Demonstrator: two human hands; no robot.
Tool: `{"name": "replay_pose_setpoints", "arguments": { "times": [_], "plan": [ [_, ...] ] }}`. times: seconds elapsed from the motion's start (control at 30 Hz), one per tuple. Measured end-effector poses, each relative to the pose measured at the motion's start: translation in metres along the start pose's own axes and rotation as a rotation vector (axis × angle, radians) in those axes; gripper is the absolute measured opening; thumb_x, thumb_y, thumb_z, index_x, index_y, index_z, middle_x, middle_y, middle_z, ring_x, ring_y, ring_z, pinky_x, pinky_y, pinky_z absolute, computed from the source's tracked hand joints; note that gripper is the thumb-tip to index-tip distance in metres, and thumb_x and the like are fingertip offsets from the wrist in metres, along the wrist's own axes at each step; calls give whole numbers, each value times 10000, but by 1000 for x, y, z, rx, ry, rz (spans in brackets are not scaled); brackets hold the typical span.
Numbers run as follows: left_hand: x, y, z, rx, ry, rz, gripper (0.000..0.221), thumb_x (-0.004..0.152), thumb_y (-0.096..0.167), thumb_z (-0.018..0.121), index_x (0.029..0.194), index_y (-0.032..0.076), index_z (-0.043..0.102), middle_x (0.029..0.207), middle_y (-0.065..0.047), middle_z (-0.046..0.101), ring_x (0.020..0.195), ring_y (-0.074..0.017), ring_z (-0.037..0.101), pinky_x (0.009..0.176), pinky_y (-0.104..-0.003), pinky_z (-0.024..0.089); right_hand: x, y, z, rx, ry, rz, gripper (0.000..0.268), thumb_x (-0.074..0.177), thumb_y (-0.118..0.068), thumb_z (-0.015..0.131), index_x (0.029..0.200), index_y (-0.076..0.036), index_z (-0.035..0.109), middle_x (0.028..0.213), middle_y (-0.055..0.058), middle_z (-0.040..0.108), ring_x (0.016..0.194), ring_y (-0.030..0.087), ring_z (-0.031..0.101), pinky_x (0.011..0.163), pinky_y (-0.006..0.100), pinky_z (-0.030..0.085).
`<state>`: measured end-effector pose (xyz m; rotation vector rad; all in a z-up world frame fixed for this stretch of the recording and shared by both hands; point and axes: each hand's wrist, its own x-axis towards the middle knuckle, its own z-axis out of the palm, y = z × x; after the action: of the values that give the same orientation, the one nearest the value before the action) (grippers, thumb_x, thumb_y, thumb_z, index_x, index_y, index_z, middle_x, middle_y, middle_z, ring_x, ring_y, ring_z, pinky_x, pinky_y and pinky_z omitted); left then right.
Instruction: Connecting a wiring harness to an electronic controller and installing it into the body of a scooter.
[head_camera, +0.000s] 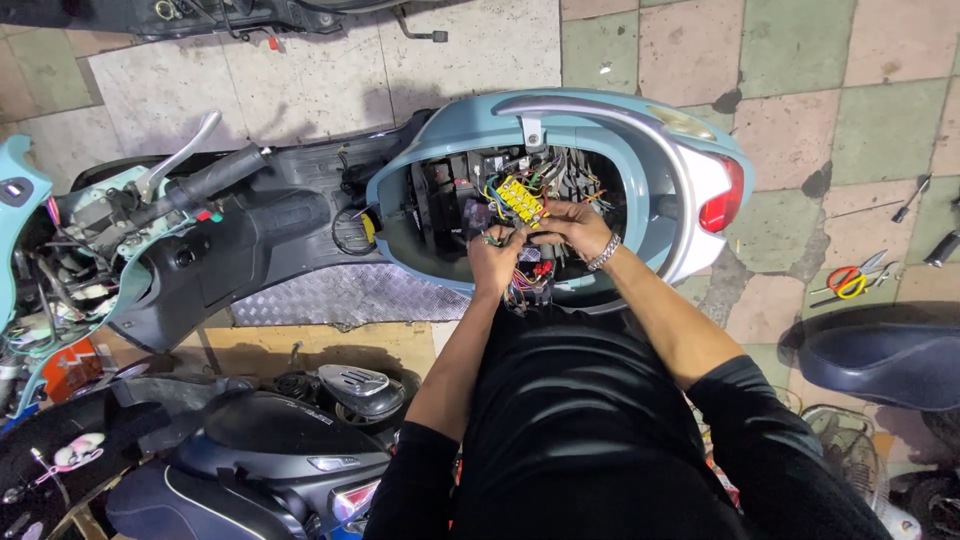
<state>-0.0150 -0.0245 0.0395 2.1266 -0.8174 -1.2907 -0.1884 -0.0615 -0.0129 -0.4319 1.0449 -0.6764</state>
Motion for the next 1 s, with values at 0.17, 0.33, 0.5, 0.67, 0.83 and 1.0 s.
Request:
{"name": "replay_pose_setpoints", "arguments": {
  "times": [0.17,0.33,0.5,0.67,0.83,1.0],
  "plan": [
    [2,-9,5,-1,15,24,191,796,286,807,746,108,755,607,-106,690,621,-237,702,594,-340,537,4,5,0,37,18,-12,434,866,54,742,1265,150,602,1125,270,683,952,418,725,828,564,623],
    [-8,2,5,-32,18,47,195,837,247,789,766,72,743,632,-113,692,650,-237,683,611,-348,531,2,2,-1,9,23,-35,418,867,58,740,1248,161,604,1096,269,694,944,406,722,824,554,624],
    [-7,-3,7,-49,-25,22,176,838,258,822,772,105,766,605,-75,681,669,-147,648,622,-312,513,8,12,-6,20,33,-57,380,877,49,728,1228,146,618,1039,236,711,926,363,735,804,507,635],
    [-3,-6,11,-115,-74,-31,197,796,333,860,807,149,791,637,-55,700,689,-131,639,660,-314,523,0,1,1,0,9,-101,357,888,85,696,1228,154,616,1030,268,703,946,396,718,819,543,621],
    [-5,-13,9,-145,-124,-19,305,817,432,875,840,139,793,662,-79,716,728,-151,660,693,-313,530,-11,-11,0,-104,-32,-120,350,895,75,705,1235,120,637,1030,241,716,954,341,717,819,506,621],
    [-3,-15,19,-126,-25,22,204,765,342,907,841,173,823,742,-60,754,792,-151,688,753,-297,533,-18,-25,2,-197,-100,-140,352,917,51,706,1253,127,634,1045,247,720,912,290,705,769,467,631]
  ]
}}
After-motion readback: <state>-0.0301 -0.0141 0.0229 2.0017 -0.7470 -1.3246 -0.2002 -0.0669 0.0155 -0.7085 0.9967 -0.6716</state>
